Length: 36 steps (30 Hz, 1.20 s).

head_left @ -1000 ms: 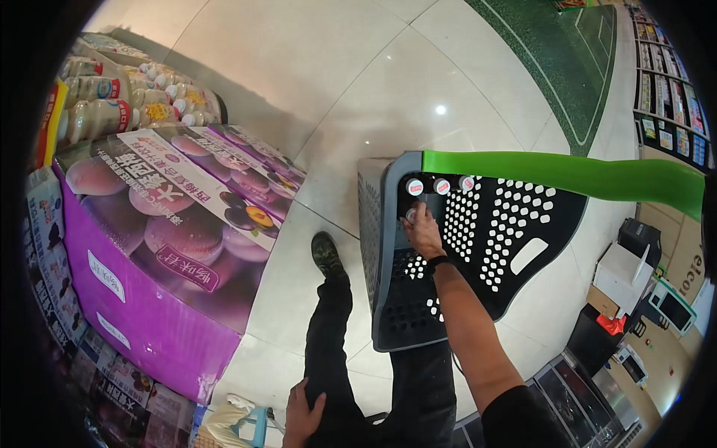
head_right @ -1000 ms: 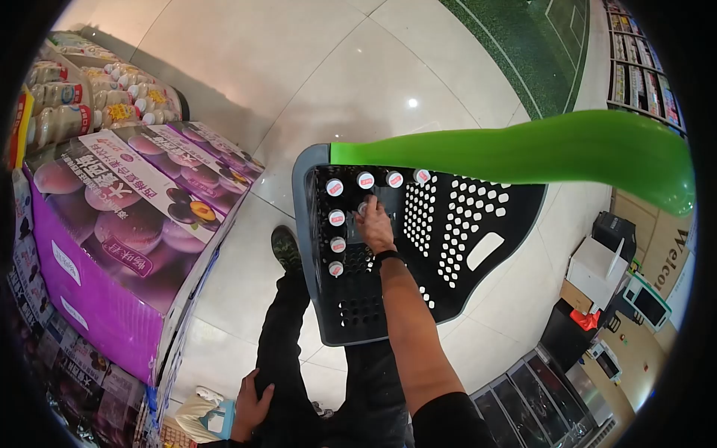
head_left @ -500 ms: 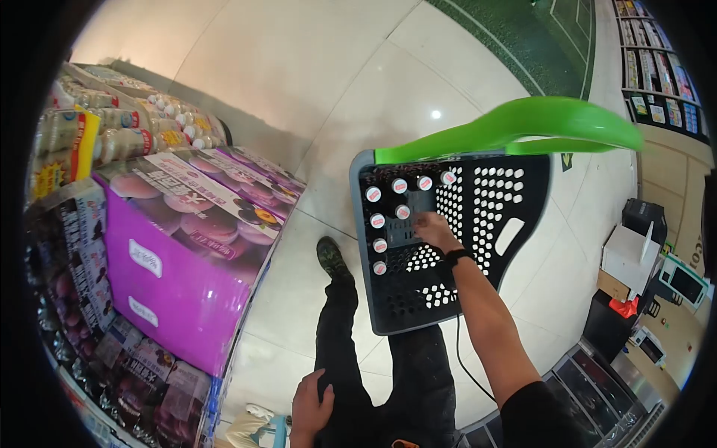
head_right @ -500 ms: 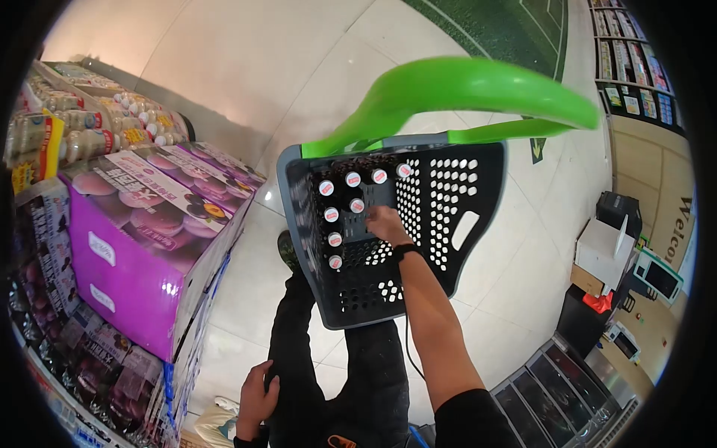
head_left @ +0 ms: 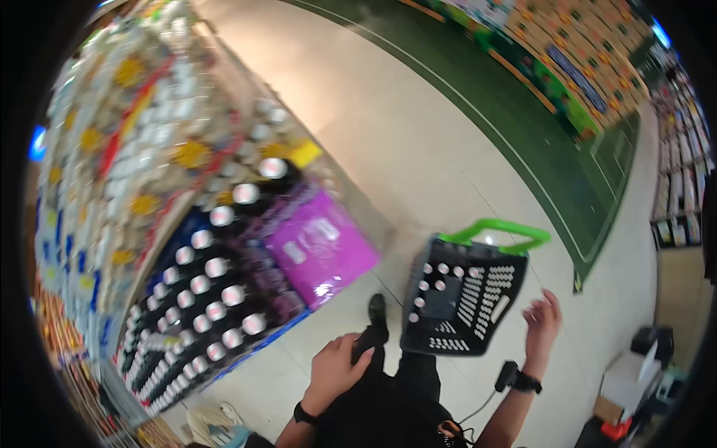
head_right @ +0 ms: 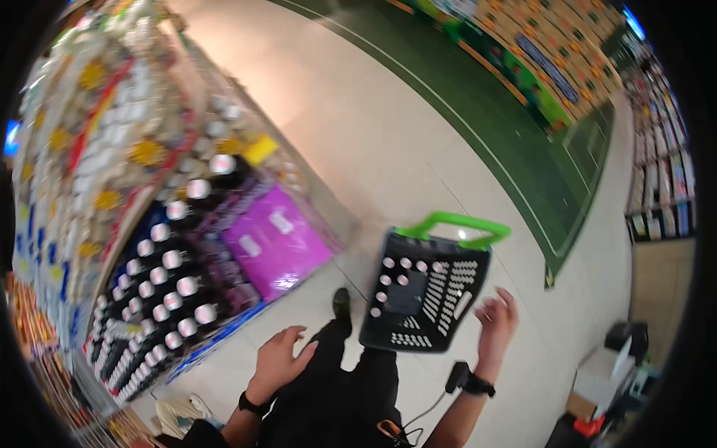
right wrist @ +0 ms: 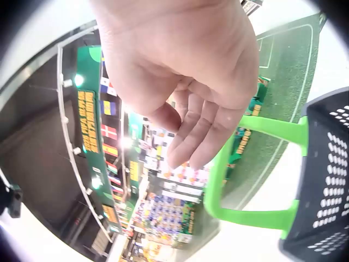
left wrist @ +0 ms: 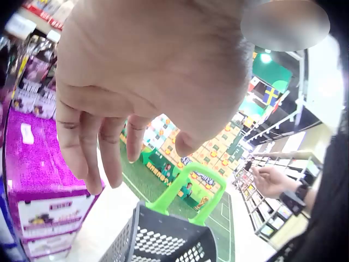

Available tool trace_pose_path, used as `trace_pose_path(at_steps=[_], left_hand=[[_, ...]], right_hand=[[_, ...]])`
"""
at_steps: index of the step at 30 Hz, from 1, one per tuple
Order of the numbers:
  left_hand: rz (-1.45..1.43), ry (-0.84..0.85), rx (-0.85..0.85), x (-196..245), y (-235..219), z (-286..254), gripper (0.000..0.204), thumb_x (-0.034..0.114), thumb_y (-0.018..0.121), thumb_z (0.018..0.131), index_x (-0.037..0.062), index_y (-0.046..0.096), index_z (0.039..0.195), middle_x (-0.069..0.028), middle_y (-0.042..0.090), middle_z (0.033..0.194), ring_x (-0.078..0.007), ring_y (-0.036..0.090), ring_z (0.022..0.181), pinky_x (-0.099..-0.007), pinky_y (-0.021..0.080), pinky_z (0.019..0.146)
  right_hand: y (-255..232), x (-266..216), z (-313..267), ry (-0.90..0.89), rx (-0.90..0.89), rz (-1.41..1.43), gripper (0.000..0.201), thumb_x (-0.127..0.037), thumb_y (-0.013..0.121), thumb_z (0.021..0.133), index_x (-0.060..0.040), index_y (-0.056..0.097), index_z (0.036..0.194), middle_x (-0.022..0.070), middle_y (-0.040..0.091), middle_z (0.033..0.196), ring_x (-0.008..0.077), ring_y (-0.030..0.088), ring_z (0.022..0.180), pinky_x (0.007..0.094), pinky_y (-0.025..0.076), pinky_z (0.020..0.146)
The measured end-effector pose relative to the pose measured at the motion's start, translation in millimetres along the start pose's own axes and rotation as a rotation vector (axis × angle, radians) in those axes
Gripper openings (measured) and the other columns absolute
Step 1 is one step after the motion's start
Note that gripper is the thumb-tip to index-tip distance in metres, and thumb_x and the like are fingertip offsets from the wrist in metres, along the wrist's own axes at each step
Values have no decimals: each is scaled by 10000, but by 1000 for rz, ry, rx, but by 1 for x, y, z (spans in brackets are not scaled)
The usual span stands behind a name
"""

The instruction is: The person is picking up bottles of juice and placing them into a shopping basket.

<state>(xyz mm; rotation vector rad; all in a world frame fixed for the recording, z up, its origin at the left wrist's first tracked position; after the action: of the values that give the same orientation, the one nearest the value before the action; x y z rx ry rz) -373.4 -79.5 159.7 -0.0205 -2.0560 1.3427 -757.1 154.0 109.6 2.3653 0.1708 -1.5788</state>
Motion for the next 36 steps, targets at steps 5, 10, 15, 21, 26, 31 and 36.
trace_pose_path(at_steps=[5, 10, 15, 21, 26, 31, 36], left_hand=[[148, 94, 203, 18, -122, -9, 450, 389, 701, 866, 71, 608, 1171, -144, 687, 973, -338, 686, 853, -415, 542, 720], [346, 199, 349, 11, -218, 32, 483, 421, 699, 849, 55, 607, 1151, -159, 636, 910, -351, 656, 804, -432, 538, 677], [617, 110, 249, -82, -233, 162, 585, 495, 683, 829, 68, 599, 1219, -186, 630, 1173, -378, 580, 1126, -479, 491, 928], [811, -29, -6, -112, -210, 210, 797, 571, 717, 759, 96, 498, 1359, -215, 525, 1364, -422, 510, 1233, -537, 438, 1004], [710, 160, 57, -49, -188, 256, 727, 543, 671, 818, 80, 498, 1352, -229, 605, 1250, -429, 537, 1197, -554, 445, 988], [620, 102, 10, -44, -143, 310, 682, 526, 595, 894, 16, 481, 1332, -238, 650, 1202, -397, 622, 1122, -494, 503, 936], [659, 106, 80, -47, -118, 316, 553, 481, 656, 876, 54, 532, 1206, -180, 694, 1043, -331, 688, 966, -442, 565, 768]], right_hand=[[17, -83, -73, -121, 29, 213, 224, -144, 542, 997, -102, 576, 1214, -27, 615, 822, 85, 588, 696, 254, 516, 670], [21, -111, -106, -211, 62, 377, 208, -167, 550, 992, -118, 572, 1194, -40, 579, 799, 72, 557, 708, 247, 486, 667], [28, -127, -124, -231, 100, 408, 190, -161, 542, 992, -125, 567, 1177, -37, 577, 822, 78, 562, 731, 252, 493, 672], [0, -139, -151, -299, 122, 399, 175, -153, 526, 996, -121, 549, 1166, -26, 569, 821, 93, 571, 742, 266, 513, 674], [-6, -136, -165, -281, 165, 358, 177, -162, 541, 992, -112, 543, 1162, -10, 567, 796, 106, 580, 732, 273, 517, 665], [-3, -148, -176, -281, 156, 300, 165, -138, 543, 982, -105, 542, 1144, -1, 571, 782, 124, 602, 726, 283, 527, 664], [-31, -150, -187, -313, 239, 265, 198, -179, 547, 979, -129, 529, 1170, -18, 534, 779, 106, 565, 746, 270, 497, 676]])
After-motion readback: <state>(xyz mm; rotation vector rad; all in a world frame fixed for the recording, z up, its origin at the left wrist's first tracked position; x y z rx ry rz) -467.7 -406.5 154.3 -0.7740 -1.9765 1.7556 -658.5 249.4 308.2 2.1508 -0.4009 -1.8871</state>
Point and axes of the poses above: each hand's wrist, its own z-axis towards the middle knuckle, its own y-axis out of the palm, x = y × z, the point moved 6 cm from there along z, towards the middle knuckle
